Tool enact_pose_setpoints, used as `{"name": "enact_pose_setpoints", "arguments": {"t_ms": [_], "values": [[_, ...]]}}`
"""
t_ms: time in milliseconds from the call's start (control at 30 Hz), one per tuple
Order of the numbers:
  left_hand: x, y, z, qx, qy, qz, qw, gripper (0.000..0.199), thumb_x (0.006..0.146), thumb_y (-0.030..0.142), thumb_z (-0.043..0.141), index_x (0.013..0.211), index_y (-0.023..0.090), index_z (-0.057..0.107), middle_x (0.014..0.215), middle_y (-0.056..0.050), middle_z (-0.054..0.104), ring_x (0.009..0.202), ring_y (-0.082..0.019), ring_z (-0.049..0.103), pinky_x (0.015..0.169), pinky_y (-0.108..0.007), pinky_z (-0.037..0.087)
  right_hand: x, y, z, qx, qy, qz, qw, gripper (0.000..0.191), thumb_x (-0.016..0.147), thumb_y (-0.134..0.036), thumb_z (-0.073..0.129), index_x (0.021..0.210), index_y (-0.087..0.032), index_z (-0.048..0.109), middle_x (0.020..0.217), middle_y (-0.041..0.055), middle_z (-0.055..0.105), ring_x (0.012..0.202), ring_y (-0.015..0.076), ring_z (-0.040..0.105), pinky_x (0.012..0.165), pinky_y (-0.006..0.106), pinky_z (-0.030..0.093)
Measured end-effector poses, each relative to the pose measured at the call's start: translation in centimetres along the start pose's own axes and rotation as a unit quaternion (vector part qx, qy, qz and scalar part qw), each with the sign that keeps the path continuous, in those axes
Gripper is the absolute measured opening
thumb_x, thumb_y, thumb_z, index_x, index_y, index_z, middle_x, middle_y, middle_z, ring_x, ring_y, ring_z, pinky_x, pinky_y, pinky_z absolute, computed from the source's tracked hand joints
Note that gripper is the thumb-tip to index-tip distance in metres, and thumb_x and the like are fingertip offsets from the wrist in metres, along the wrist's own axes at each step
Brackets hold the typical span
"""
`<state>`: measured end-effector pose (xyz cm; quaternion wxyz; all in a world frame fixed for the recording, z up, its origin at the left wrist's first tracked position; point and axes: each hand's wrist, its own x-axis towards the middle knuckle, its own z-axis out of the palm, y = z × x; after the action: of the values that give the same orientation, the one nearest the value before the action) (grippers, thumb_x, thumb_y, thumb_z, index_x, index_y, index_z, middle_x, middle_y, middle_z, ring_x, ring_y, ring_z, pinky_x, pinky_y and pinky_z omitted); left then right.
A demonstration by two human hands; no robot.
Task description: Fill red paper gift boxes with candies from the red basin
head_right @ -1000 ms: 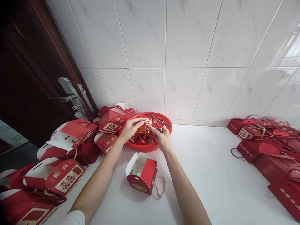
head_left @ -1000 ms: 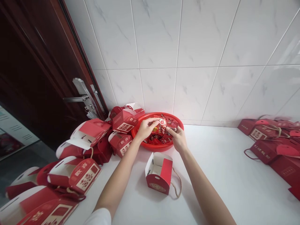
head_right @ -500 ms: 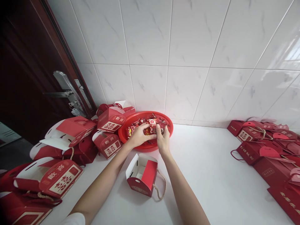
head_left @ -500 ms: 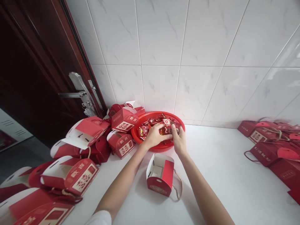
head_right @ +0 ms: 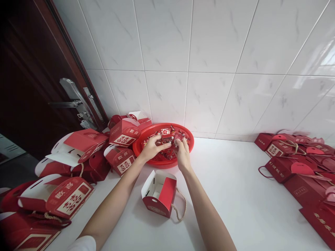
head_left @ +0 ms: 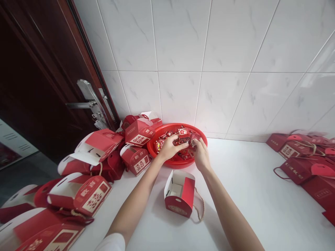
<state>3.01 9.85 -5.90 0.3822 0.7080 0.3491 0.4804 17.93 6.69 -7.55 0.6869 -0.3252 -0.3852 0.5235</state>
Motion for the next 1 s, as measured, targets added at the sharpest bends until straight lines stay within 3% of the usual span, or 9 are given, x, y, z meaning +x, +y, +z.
{"name": "enact_pose_setpoints", "arguments": {"t_ms": [267, 500, 633, 767, 867, 1000], "values": [[-0.1, 1.2, 0.4, -0.066, 0.033, -0.019, 0.997, 0.042, 0.071, 0.044, 0.081, 0.102, 0.016, 0.076, 0.106, -0.008, 0.078, 0.101, -0.027, 0.072, 0.095, -0.04, 0.056, -0.5, -1.4, 0.6, -0.014, -0.021, -0.028, 0.999, 0.027, 0.08, -0.048, 0.074, 0.098, -0.028, 0.072, 0.108, 0.003, 0.073, 0.1, 0.0238, 0.067, 0.073, 0.033, 0.06], [0.0, 1.1, -0.6, -0.068, 0.068, -0.041, 0.995, 0.043, 0.065, 0.042, 0.085, 0.099, 0.016, 0.076, 0.103, -0.007, 0.078, 0.098, -0.029, 0.071, 0.093, -0.041, 0.056, 0.0, -0.9, -0.2, -0.087, 0.016, -0.05, 0.995, 0.027, 0.081, -0.052, 0.071, 0.088, -0.026, 0.069, 0.087, 0.0015, 0.072, 0.075, 0.0204, 0.066, 0.066, 0.034, 0.058], [0.0, 1.7, -1.1, -0.086, 0.08, -0.047, 0.992, 0.04, 0.064, 0.042, 0.086, 0.093, 0.016, 0.076, 0.098, -0.007, 0.078, 0.096, -0.029, 0.071, 0.09, -0.04, 0.056, 0.4, -0.2, -0.7, -0.159, 0.017, -0.056, 0.986, 0.031, 0.084, -0.055, 0.064, 0.084, -0.024, 0.066, 0.085, 0.0037, 0.073, 0.081, 0.0242, 0.068, 0.072, 0.038, 0.059], [0.0, 2.3, -1.3, -0.115, 0.073, -0.059, 0.989, 0.041, 0.062, 0.042, 0.087, 0.091, 0.016, 0.076, 0.094, -0.006, 0.078, 0.094, -0.028, 0.071, 0.088, -0.04, 0.056, 0.5, -0.1, -0.8, -0.195, 0.033, -0.072, 0.978, 0.035, 0.082, -0.049, 0.066, 0.102, -0.022, 0.067, 0.114, 0.01, 0.071, 0.105, 0.0291, 0.066, 0.087, 0.044, 0.056], [-0.1, 2.4, -1.0, -0.13, 0.064, -0.074, 0.987, 0.041, 0.06, 0.043, 0.089, 0.088, 0.016, 0.076, 0.091, -0.006, 0.078, 0.092, -0.028, 0.071, 0.087, -0.04, 0.056, 0.1, -0.7, -0.4, -0.251, 0.027, -0.143, 0.957, 0.036, 0.086, -0.045, 0.061, 0.114, -0.022, 0.065, 0.127, 0.0115, 0.067, 0.119, 0.0285, 0.061, 0.099, 0.046, 0.05], [-0.2, 2.6, -0.3, -0.154, 0.029, -0.08, 0.984, 0.045, 0.059, 0.043, 0.09, 0.093, 0.016, 0.076, 0.097, -0.007, 0.078, 0.097, -0.028, 0.07, 0.093, -0.041, 0.053, -0.6, -1.4, 0.0, -0.296, -0.028, -0.23, 0.927, 0.027, 0.09, -0.041, 0.059, 0.109, -0.023, 0.068, 0.115, 0.0088, 0.072, 0.113, 0.026, 0.064, 0.101, 0.043, 0.049]]}}
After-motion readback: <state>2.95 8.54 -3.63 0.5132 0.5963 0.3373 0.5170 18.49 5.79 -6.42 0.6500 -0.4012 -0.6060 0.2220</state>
